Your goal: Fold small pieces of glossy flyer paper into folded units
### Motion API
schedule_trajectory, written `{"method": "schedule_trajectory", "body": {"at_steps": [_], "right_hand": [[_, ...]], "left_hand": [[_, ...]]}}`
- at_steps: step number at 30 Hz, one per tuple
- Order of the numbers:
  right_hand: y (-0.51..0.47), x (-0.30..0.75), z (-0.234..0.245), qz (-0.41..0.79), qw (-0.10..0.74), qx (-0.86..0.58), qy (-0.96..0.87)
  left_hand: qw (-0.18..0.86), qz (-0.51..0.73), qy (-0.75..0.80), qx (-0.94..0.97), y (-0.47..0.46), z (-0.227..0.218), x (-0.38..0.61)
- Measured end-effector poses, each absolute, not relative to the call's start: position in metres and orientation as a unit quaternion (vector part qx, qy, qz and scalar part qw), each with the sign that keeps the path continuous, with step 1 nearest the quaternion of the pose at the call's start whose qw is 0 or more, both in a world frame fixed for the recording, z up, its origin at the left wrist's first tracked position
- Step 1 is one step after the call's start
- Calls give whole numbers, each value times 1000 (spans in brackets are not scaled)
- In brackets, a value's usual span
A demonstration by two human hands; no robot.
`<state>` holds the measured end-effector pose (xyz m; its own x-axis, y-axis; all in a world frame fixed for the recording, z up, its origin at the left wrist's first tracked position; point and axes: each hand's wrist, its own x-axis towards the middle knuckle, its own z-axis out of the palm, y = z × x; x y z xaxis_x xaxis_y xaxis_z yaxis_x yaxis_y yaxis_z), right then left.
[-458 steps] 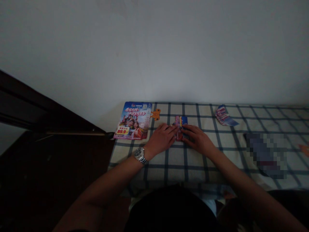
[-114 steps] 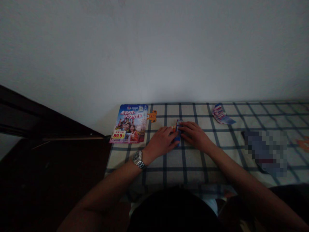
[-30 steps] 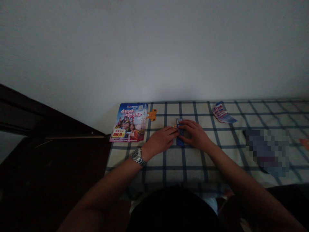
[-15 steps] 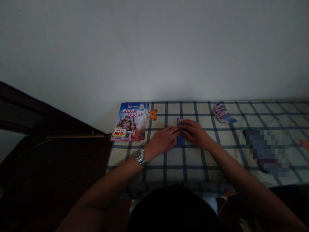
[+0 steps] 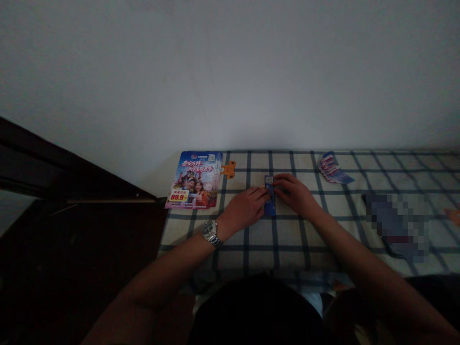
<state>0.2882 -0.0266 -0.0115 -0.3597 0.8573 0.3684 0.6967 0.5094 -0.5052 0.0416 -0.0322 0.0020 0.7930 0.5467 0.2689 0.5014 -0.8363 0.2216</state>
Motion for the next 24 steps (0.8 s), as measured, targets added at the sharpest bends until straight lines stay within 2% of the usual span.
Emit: {"method": "schedule_trajectory", "body": {"at_steps": [24], "right_hand": [[9,283,-14,89,314,-523,-787]], "left_hand": [[82,172,273,943,-32,-6,40]]}}
